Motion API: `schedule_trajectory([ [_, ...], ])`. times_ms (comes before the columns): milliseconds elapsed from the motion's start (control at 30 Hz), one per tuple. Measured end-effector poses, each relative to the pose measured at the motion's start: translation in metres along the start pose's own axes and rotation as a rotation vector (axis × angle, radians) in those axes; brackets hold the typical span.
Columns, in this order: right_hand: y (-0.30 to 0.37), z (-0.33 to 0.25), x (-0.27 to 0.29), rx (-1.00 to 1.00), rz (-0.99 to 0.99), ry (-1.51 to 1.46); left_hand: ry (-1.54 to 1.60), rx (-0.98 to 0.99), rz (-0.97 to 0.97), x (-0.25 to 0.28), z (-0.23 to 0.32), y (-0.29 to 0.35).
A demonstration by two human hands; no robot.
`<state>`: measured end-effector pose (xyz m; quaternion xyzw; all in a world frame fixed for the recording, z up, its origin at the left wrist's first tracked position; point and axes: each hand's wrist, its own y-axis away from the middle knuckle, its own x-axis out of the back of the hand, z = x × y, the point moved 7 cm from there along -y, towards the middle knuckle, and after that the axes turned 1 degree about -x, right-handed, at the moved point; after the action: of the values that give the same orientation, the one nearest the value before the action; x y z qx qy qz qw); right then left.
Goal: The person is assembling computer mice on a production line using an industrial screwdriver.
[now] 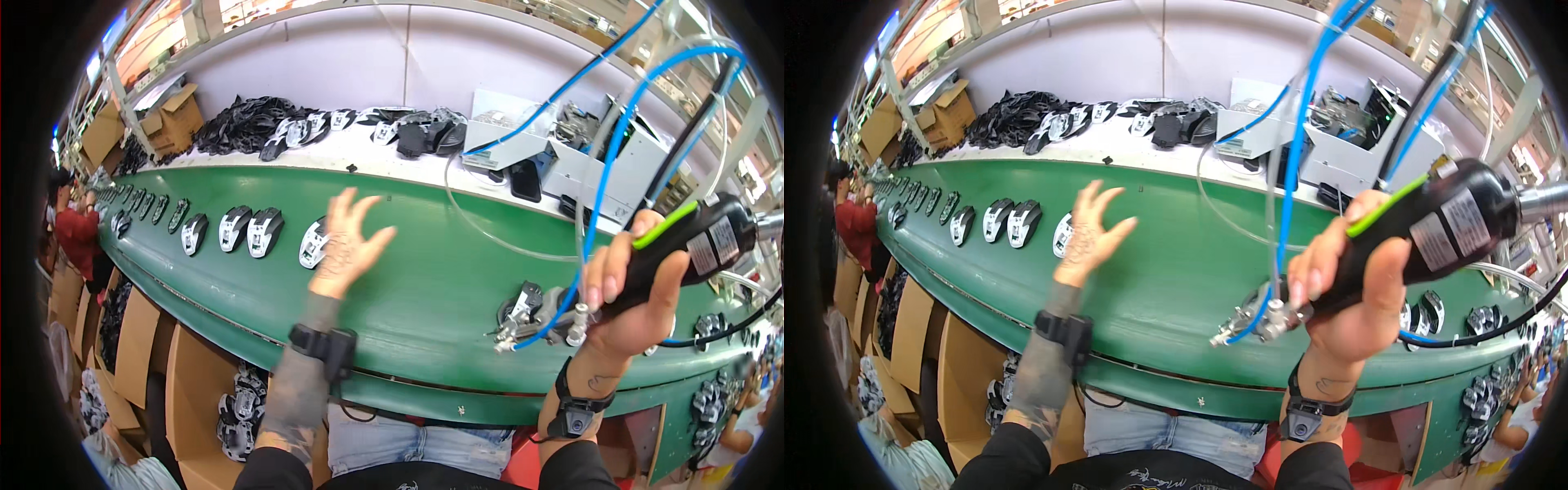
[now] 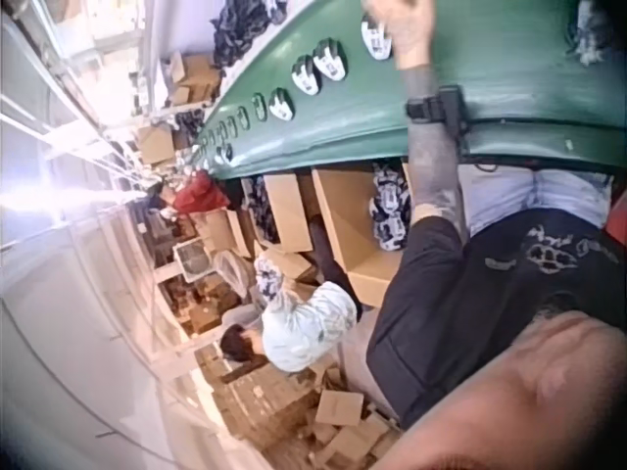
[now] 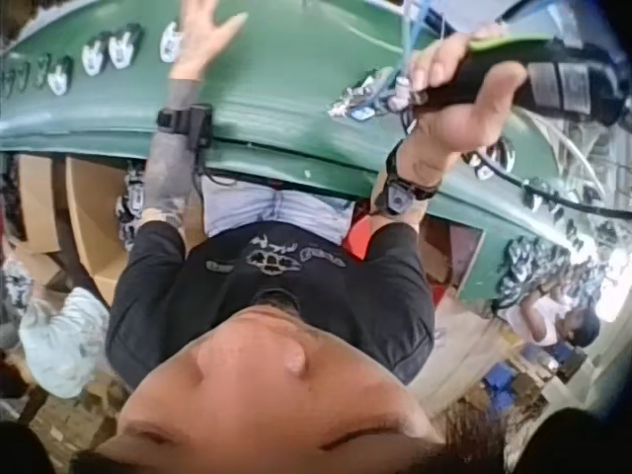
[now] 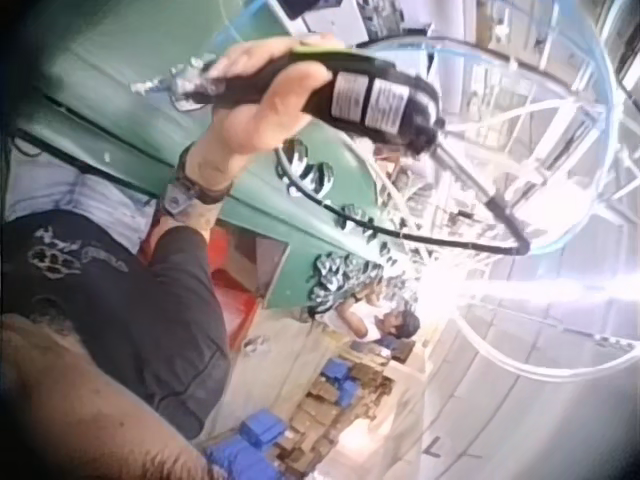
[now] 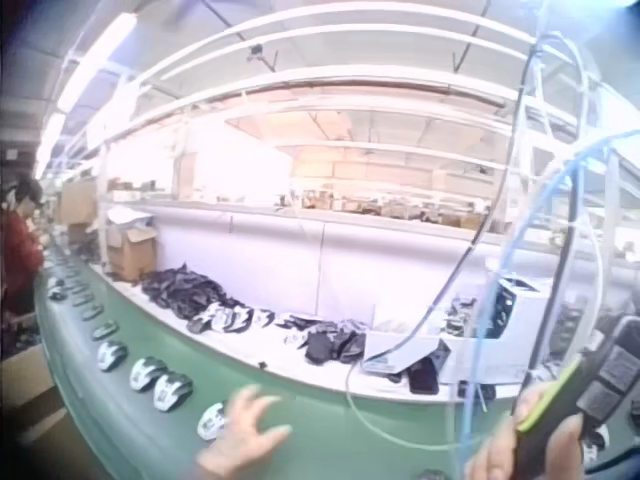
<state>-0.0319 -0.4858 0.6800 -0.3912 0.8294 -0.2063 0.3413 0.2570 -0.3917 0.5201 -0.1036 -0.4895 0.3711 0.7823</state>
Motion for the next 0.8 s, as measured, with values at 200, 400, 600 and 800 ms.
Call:
schedule_trajectory([
  [200, -0.004, 0.000, 0.001, 0.059, 0.017, 0.026, -0.241, 0.059, -0.284, 0.015, -0.082, 0.019],
  [400, -0.005, -0.014, 0.023, 0.206, 0.196, 0.115, 1.468, 0.713, -0.209, -0.055, 0.031, 0.022],
  [600, -0.003, -0.015, 0.037, 0.296, 0.354, 0.073, 1.986, 0.936, -0.391, -0.108, 0.112, 0.057],
  [800, -0.003, -0.015, 0.029, 0.316, 0.319, 0.103, 1.984, 0.838, -0.588, -0.115, 0.125, 0.070],
])
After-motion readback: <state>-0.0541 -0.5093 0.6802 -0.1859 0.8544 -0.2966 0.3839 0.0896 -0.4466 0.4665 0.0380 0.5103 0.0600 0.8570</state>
